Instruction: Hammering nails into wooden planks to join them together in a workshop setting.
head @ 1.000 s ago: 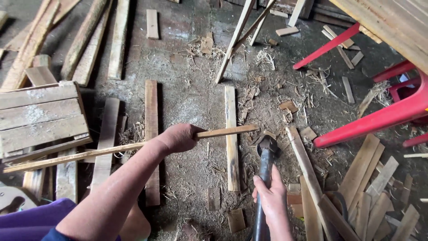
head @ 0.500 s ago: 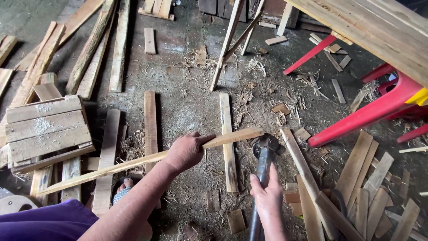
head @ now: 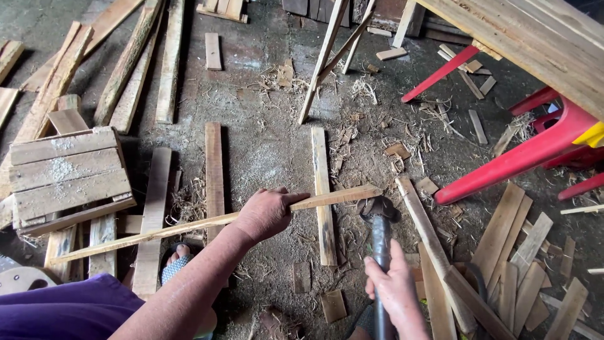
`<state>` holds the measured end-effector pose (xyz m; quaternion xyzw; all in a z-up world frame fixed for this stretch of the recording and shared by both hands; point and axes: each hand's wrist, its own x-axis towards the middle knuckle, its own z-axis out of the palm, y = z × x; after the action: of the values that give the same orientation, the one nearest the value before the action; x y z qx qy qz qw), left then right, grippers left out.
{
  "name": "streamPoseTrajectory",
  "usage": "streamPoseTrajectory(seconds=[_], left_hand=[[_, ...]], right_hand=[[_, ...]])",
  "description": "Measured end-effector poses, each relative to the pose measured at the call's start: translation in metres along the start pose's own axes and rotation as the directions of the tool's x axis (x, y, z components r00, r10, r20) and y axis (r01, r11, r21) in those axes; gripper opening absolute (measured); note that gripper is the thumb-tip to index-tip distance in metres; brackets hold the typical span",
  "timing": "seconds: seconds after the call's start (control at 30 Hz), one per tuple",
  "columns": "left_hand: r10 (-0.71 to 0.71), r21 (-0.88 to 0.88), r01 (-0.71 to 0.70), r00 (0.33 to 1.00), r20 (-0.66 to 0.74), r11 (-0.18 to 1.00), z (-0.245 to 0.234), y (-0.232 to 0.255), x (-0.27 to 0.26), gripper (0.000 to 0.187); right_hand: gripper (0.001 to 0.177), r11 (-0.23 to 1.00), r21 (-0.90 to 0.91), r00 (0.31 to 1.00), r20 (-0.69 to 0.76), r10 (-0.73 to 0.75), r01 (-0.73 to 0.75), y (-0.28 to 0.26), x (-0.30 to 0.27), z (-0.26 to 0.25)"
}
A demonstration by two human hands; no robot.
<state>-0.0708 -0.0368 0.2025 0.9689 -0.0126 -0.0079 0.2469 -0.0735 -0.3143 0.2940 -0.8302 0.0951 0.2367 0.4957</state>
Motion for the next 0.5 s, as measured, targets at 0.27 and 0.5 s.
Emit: streamPoseTrajectory(seconds=[0.27,0.5], left_hand=[[0.071,0.024,-0.072,0.996,0.049,0.997,0.016,0.007,0.004,0.060],[0.093,0.005,-0.094,0.992,0.087,0.996,0.014,0.014,0.005,0.066]], right_hand=[[0.031,0.923,-0.384,0.988,-0.143,-0.060,0.001,0.010,0.010,-0.030],[0.044,0.728,-0.675,0.990,-0.135,0.040,-0.121,-0.026,-0.004,-0.040]])
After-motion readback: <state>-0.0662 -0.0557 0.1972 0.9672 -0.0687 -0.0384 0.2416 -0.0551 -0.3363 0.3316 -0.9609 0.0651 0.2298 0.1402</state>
